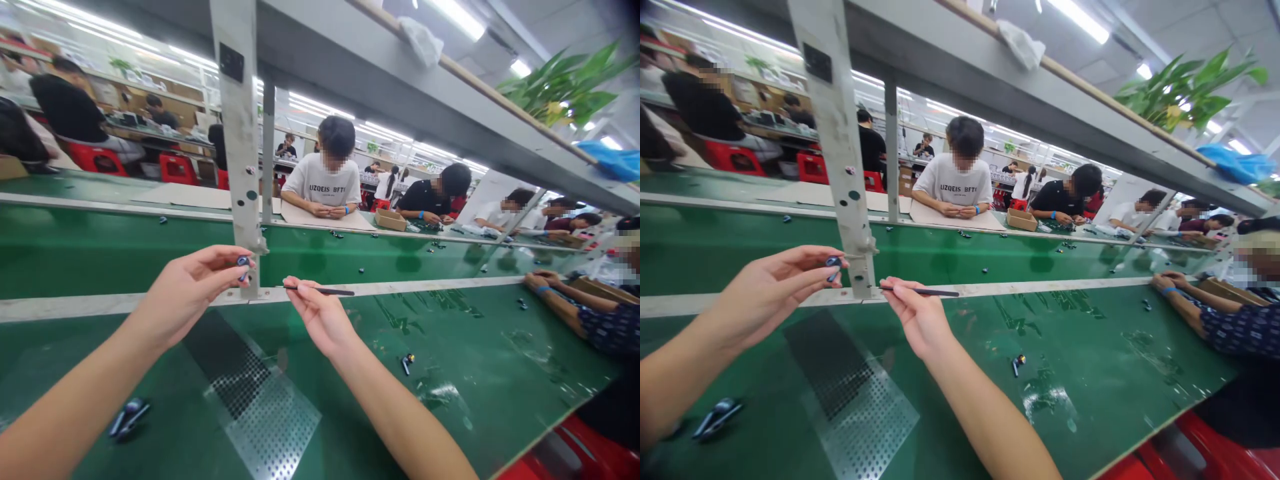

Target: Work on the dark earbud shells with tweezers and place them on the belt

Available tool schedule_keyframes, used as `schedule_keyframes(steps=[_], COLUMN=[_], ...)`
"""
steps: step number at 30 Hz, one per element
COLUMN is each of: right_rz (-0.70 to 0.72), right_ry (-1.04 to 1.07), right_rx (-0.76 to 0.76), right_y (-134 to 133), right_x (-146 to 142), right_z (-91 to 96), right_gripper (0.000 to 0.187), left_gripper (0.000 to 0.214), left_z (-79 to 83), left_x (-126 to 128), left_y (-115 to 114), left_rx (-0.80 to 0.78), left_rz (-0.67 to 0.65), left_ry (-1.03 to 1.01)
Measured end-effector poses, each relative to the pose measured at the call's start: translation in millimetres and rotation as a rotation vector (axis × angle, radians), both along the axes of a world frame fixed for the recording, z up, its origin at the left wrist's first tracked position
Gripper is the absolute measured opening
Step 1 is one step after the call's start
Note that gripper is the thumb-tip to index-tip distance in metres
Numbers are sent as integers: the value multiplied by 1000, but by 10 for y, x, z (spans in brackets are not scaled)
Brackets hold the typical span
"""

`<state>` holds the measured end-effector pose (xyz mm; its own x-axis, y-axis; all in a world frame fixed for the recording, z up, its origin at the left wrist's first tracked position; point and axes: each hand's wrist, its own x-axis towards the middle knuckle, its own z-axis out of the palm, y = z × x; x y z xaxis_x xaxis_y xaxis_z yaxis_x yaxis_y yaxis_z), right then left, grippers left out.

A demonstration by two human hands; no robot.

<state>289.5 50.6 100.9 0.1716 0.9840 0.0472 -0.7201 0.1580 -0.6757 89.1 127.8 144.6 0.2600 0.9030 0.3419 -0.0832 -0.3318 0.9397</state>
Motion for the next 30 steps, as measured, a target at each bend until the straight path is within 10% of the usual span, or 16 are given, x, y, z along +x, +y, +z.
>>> schedule_keyframes(steps=[9, 30], right_rz=[103, -95], right_ry=[6, -206], right_rx=[263, 387], right_y=[63, -355], right_x=[-598, -650], right_z=[634, 745], right_gripper=[32, 17], left_gripper=[35, 24], left_z=[415, 436], left_x=[-526, -378], left_y=[-237, -615], left_rx=[54, 100], left_rz=[86, -26], left_ry=[-126, 143])
